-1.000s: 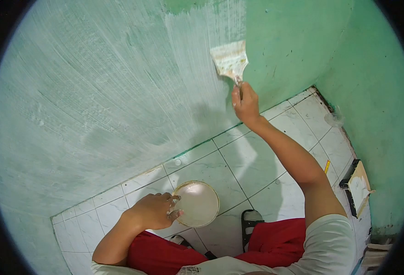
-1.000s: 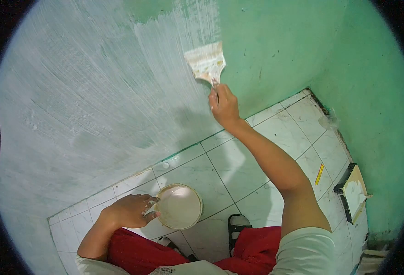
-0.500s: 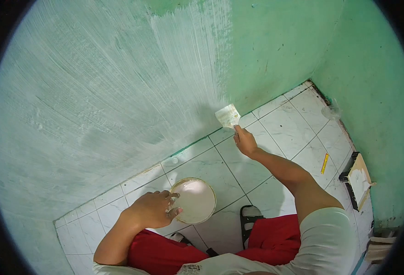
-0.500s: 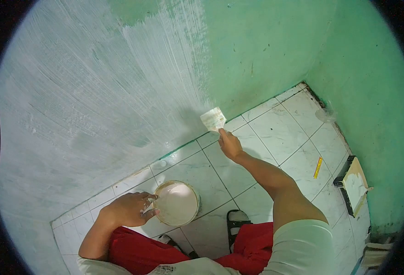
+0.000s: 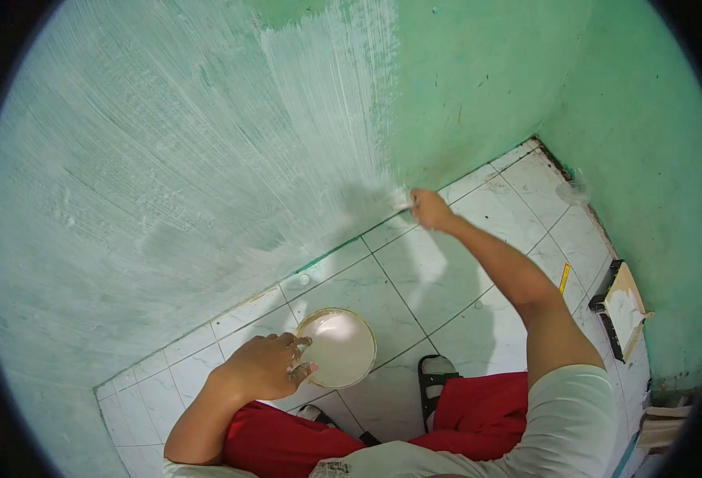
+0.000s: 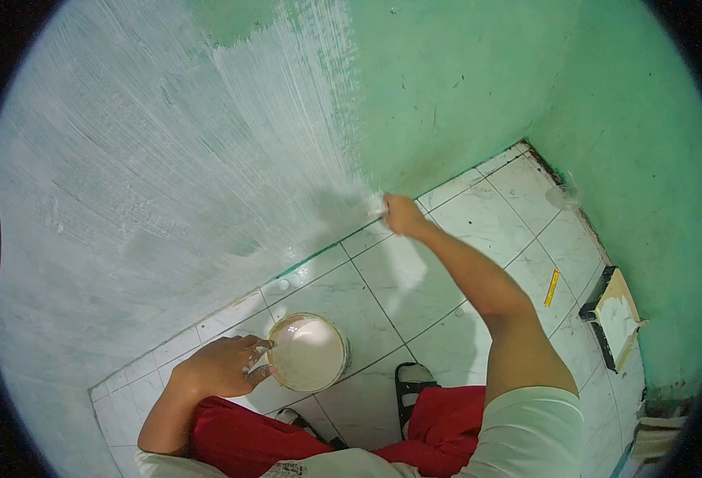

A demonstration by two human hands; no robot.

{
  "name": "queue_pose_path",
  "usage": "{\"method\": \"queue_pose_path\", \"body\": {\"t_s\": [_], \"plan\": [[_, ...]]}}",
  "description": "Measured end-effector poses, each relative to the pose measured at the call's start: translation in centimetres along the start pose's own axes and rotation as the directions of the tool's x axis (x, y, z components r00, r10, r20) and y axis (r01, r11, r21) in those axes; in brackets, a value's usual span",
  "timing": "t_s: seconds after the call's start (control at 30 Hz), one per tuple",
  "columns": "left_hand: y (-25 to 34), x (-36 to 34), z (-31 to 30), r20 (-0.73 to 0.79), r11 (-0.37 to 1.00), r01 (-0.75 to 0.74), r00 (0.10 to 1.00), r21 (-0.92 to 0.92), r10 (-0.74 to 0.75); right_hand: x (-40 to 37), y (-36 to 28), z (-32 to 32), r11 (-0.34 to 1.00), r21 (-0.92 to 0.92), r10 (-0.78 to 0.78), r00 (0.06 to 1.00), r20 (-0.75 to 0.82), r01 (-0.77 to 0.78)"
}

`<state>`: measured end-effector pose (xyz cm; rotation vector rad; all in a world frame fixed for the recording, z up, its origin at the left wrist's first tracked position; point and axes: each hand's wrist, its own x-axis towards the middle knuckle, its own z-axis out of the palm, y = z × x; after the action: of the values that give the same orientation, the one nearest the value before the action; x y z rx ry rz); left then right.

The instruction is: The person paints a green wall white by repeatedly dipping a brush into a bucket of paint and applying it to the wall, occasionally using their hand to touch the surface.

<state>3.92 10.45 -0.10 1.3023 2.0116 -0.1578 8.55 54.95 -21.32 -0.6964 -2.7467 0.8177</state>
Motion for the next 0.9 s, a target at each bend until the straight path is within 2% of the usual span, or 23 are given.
{"method": "queue_pose_path", "body": {"t_s": [0.07,0.13,0.2,0.27,0.33,0.4,0.47,0.5,0.57,0.63,0.7,0.73,0.77,0.8,0.83,0.87,0.9], "plan": [[0.0,-0.2,0.0,-0.005,1.0,-0.012,1.0,0.027,0.012,3.1,-0.2,-2.7,0.983,-0.052,-0.18,0.982,-0.051,0.177],[-0.2,-0.3,0.1,0.013,0.999,-0.007,1.0,0.042,0.007,4.0,-3.5,-8.1,0.984,-0.059,-0.168,0.986,0.01,0.169],[-0.1,-0.3,0.0,0.035,0.998,-0.007,0.999,0.056,0.005,4.4,-6.3,-13.3,0.992,0.024,-0.122,0.992,0.024,0.121],[0.1,-0.2,-0.3,0.045,0.999,0.019,0.999,0.044,-0.021,2.5,-11.4,-19.3,0.986,0.158,0.034,0.996,0.085,-0.047],[-0.5,0.2,0.2,0.033,0.999,0.02,0.999,0.038,-0.022,1.6,-13.7,-22.5,0.988,0.145,-0.039,0.998,-0.04,0.044],[-0.8,0.6,0.2,0.021,0.999,0.024,0.999,0.036,-0.025,0.4,-16.0,-25.6,0.985,0.148,-0.077,0.992,-0.1,0.092],[-0.7,0.9,0.2,0.004,0.999,0.028,1.0,-0.022,-0.028,0.0,-17.0,-27.6,0.976,0.036,-0.198,0.946,-0.258,0.214],[-0.5,0.9,0.0,0.005,0.999,0.03,1.0,-0.024,-0.03,-0.6,-18.0,-28.5,0.976,0.037,-0.199,0.946,-0.256,0.215],[0.1,1.2,-0.5,0.029,0.999,0.045,0.999,0.009,-0.045,-2.7,-20.7,-30.2,0.969,0.09,-0.184,0.912,-0.367,0.232],[-0.2,1.4,-0.1,0.015,1.0,0.03,0.999,0.008,-0.03,-5.8,-24.6,-33.4,0.984,0.028,-0.159,0.937,-0.31,0.176],[-0.2,1.5,0.1,-0.007,1.0,0.018,1.0,0.007,-0.018,-7.0,-27.1,-31.8,0.991,-0.038,-0.136,0.957,-0.256,0.131],[-0.2,1.5,0.1,-0.002,1.0,0.017,1.0,0.013,-0.017,-6.7,-28.3,-29.2,0.969,-0.211,-0.232,0.746,-0.624,0.125],[-0.2,1.5,0.0,0.002,1.0,0.016,1.0,0.02,-0.016,-6.5,-28.9,-27.9,0.932,-0.359,-0.347,0.392,-0.852,0.046],[-0.1,1.5,-0.2,-0.003,1.0,0.018,1.0,0.022,-0.018,-6.7,-28.6,-28.9,0.932,-0.359,-0.349,0.388,-0.853,0.049],[0.0,1.4,-0.5,0.025,1.0,0.027,0.999,0.009,-0.027,-7.2,-27.8,-30.7,0.968,-0.163,-0.248,0.612,-0.751,0.191],[0.1,1.4,-0.7,0.05,0.999,0.036,0.998,-0.004,-0.036,-7.1,-27.5,-31.9,0.96,0.067,-0.186,0.797,-0.574,0.272],[-0.1,1.4,-0.6,0.047,0.999,0.036,0.998,-0.004,-0.036,-6.2,-27.0,-31.4,0.96,0.066,-0.188,0.796,-0.576,0.274]]}}
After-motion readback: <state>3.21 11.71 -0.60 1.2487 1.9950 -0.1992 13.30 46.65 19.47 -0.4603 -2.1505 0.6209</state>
